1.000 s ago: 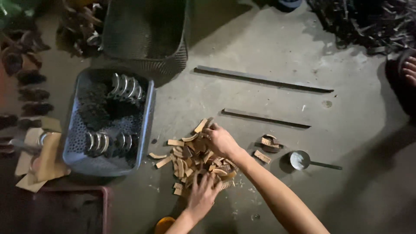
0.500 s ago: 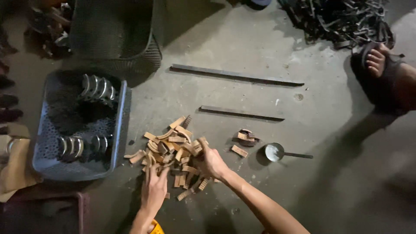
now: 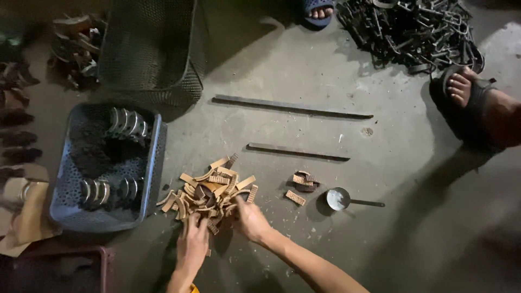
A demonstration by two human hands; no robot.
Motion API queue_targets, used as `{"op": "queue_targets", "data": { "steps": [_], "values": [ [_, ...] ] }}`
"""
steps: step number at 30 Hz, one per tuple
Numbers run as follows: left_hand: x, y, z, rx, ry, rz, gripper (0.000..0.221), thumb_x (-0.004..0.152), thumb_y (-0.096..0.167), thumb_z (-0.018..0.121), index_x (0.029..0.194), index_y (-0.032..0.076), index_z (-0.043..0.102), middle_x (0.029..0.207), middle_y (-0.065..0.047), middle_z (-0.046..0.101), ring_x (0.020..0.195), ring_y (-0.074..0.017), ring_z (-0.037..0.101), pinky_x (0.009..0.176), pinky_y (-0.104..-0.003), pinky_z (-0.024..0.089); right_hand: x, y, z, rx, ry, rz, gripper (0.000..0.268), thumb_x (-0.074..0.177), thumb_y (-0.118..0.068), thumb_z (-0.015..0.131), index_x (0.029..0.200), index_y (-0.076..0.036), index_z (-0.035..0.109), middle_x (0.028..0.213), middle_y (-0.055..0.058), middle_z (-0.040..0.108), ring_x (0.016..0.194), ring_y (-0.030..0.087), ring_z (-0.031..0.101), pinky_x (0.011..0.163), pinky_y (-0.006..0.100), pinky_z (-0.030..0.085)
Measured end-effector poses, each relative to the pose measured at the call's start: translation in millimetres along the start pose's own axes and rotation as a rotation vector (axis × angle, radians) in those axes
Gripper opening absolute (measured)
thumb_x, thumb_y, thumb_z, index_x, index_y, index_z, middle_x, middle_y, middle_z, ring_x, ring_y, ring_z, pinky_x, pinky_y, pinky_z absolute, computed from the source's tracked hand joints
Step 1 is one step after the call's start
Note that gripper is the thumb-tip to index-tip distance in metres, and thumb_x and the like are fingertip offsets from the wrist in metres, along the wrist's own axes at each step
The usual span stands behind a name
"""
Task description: Sorting small metal components and using a punch tool on a circular part on the workshop floor
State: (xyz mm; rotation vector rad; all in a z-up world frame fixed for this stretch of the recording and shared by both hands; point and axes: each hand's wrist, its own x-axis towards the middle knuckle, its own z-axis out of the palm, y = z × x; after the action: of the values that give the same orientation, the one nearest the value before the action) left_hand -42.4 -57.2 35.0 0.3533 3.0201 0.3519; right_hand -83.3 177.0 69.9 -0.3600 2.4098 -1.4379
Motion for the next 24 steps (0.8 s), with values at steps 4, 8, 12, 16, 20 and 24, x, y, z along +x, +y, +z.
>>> {"op": "queue_targets", "data": {
  "steps": [4, 8, 12, 16, 20, 24],
  "values": [
    [-36, -21, 7, 0.184, 0.122, -0.141, 0.055, 0.090, 0.032, 0.064, 0.144, 0.027, 0.055, 0.136, -0.015, 0.053, 0.092, -0.0239, 0.058, 0.061, -0.030, 0.056, -4, -21, -49, 0.192, 0.046, 0.583, 0.051, 0.108, -0.032, 0.014, 0.151, -0.007, 0.028, 0.085, 0.017, 0.063, 0.061, 0.020, 0.055, 0.051, 0.041, 0.050],
    [-52, -40, 46, -0.277, -0.082, -0.760, 0.073, 0.072, 0.021, 0.085, 0.133, 0.001, 0.050, 0.102, -0.017, 0.063, 0.078, -0.0330, 0.072, 0.070, -0.043, 0.062, 22, 61, 2, -0.084, 0.142, 0.213, 0.091, 0.086, -0.006, 0.072, 0.148, 0.016, 0.009, 0.090, 0.027, 0.073, 0.064, 0.038, 0.074, 0.050, 0.043, 0.063],
    [-9, -20, 12, -0.625, 0.071, -0.819, 0.042, 0.091, -0.002, 0.071, 0.128, 0.009, 0.057, 0.105, -0.011, 0.076, 0.072, -0.0220, 0.080, 0.052, -0.033, 0.068, 40, 7, -28, 0.085, 0.021, 0.090, 0.097, 0.089, -0.002, 0.068, 0.157, 0.009, 0.000, 0.114, 0.038, 0.067, 0.082, 0.041, 0.077, 0.063, 0.043, 0.070],
    [-8, -23, -6, -0.443, 0.117, -0.790, 0.032, 0.085, 0.014, 0.077, 0.116, 0.012, 0.068, 0.095, -0.004, 0.083, 0.072, -0.0222, 0.077, 0.077, -0.034, 0.056, 3, -3, -61, 0.211, -0.044, 0.268, 0.096, 0.094, 0.000, 0.063, 0.162, -0.008, -0.003, 0.112, 0.016, 0.078, 0.092, 0.025, 0.079, 0.088, 0.039, 0.070],
    [-17, -21, -35, -0.346, 0.187, -0.604, 0.033, 0.080, 0.015, 0.078, 0.111, 0.012, 0.071, 0.092, -0.004, 0.081, 0.069, -0.0217, 0.074, 0.065, -0.034, 0.058, -86, 21, -93, 0.314, -0.030, 0.515, 0.053, 0.090, -0.014, 0.071, 0.141, -0.011, 0.055, 0.120, 0.008, 0.078, 0.096, 0.016, 0.079, 0.084, 0.030, 0.068],
    [-23, -23, -54, -0.244, 0.237, -0.549, 0.034, 0.084, 0.019, 0.074, 0.116, 0.007, 0.068, 0.106, -0.011, 0.066, 0.080, -0.0254, 0.069, 0.075, -0.040, 0.056, -188, 149, -84, 1.448, 0.450, 1.140, 0.048, 0.109, -0.012, 0.037, 0.139, 0.024, 0.047, 0.145, 0.040, 0.052, 0.134, 0.050, 0.049, 0.114, 0.059, 0.039]
  ]
}}
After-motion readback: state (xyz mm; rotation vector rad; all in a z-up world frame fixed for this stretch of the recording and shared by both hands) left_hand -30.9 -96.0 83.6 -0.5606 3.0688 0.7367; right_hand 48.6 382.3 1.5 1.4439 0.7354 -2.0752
